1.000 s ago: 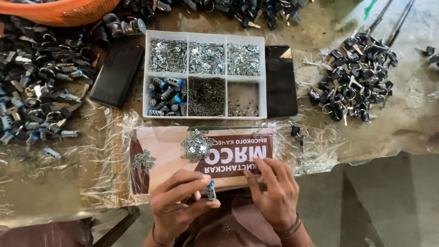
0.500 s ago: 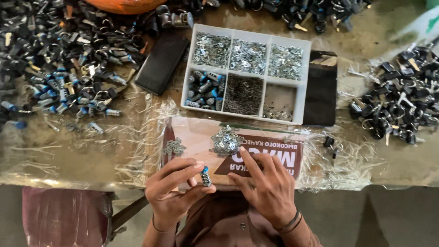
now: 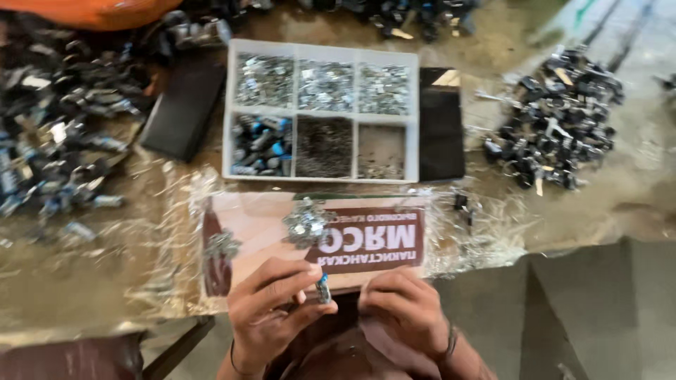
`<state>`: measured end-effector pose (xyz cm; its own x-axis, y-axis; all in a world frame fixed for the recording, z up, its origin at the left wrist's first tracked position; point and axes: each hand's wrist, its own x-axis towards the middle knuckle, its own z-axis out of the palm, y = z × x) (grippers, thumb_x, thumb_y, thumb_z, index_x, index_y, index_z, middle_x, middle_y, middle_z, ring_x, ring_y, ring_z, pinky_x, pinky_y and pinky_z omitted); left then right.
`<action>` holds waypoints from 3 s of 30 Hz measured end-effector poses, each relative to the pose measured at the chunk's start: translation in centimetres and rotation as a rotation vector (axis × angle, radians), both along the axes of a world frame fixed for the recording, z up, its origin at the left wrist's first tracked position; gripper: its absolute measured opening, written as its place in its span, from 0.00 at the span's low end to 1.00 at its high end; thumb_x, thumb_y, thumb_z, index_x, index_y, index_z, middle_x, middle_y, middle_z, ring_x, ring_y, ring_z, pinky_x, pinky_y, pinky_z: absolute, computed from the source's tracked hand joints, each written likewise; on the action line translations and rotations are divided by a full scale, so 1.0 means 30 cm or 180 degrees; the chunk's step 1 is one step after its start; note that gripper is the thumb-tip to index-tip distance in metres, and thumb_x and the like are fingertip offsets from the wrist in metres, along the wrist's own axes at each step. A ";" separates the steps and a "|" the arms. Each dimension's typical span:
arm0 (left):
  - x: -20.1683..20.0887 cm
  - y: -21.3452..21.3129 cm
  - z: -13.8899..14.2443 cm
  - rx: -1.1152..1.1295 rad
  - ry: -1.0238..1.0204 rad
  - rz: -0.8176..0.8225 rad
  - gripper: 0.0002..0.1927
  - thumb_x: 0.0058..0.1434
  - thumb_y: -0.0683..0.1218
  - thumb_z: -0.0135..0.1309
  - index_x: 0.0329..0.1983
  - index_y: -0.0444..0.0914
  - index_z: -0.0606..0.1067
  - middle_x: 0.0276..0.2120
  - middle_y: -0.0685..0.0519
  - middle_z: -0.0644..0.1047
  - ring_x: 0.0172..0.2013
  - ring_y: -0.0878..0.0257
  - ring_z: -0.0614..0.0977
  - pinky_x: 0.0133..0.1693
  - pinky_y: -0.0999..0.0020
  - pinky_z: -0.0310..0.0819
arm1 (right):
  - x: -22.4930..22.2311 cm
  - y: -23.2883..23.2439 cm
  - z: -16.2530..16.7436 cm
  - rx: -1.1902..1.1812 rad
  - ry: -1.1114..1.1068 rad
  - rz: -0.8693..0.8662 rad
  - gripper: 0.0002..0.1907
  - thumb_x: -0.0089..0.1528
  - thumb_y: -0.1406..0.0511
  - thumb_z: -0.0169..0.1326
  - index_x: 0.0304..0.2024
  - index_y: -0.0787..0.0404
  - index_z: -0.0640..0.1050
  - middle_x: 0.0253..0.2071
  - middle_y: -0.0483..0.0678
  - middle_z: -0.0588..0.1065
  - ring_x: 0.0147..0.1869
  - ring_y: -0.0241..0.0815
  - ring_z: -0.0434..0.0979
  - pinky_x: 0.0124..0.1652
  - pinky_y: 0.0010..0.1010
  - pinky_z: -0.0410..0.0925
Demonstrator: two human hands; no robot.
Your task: The person sits at a workbench covered with lock cylinders and small metal parts. They pick tiny components such as springs and pins from a compartment tray, insert them by hand into lock bodies one at a time, and place finished locks into an orange basket.
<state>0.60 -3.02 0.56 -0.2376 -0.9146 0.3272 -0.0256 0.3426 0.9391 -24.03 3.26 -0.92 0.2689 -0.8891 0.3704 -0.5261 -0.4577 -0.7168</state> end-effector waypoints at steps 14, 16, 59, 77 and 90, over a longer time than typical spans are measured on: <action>-0.084 0.020 0.020 -0.0003 -0.0066 -0.0392 0.23 0.52 0.43 0.75 0.50 0.39 0.81 0.46 0.52 0.81 0.35 0.67 0.80 0.35 0.75 0.78 | 0.086 -0.004 0.161 0.0432 -0.1208 -0.0718 0.14 0.52 0.80 0.63 0.40 0.66 0.80 0.39 0.52 0.78 0.41 0.40 0.82 0.41 0.26 0.74; -0.090 0.024 0.025 -0.0015 -0.0091 -0.0343 0.23 0.51 0.44 0.75 0.50 0.40 0.82 0.46 0.53 0.81 0.36 0.66 0.80 0.35 0.75 0.78 | 0.088 -0.015 0.169 0.0436 -0.1127 -0.0669 0.14 0.52 0.79 0.64 0.39 0.65 0.80 0.39 0.52 0.79 0.40 0.40 0.82 0.40 0.26 0.74; -0.213 0.018 0.061 0.0044 -0.0248 -0.0080 0.10 0.64 0.37 0.62 0.49 0.35 0.79 0.40 0.47 0.84 0.38 0.56 0.88 0.40 0.69 0.82 | -0.082 0.002 0.082 0.0864 -0.1745 -0.1151 0.10 0.58 0.76 0.61 0.43 0.69 0.80 0.38 0.48 0.79 0.45 0.39 0.74 0.47 0.28 0.66; -0.133 0.043 0.048 0.1229 0.0462 -0.0282 0.08 0.61 0.33 0.59 0.44 0.30 0.81 0.41 0.46 0.84 0.41 0.62 0.86 0.45 0.71 0.81 | -0.040 -0.109 0.168 0.0962 -0.1088 -0.0529 0.11 0.50 0.75 0.68 0.35 0.66 0.83 0.29 0.46 0.79 0.34 0.38 0.75 0.34 0.26 0.66; -0.107 0.063 0.055 0.1112 0.0452 -0.0416 0.07 0.63 0.32 0.60 0.43 0.31 0.82 0.41 0.48 0.85 0.41 0.64 0.86 0.45 0.73 0.80 | -0.050 -0.050 0.172 0.0683 -0.1009 -0.0640 0.12 0.50 0.76 0.67 0.37 0.67 0.82 0.33 0.47 0.80 0.38 0.39 0.78 0.40 0.29 0.68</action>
<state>-2.60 -1.13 2.21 -0.3340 -0.9417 0.0399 0.1356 -0.0062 0.9907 -25.53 1.77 4.25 -0.0147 -0.9781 0.2078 -0.3280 -0.1916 -0.9250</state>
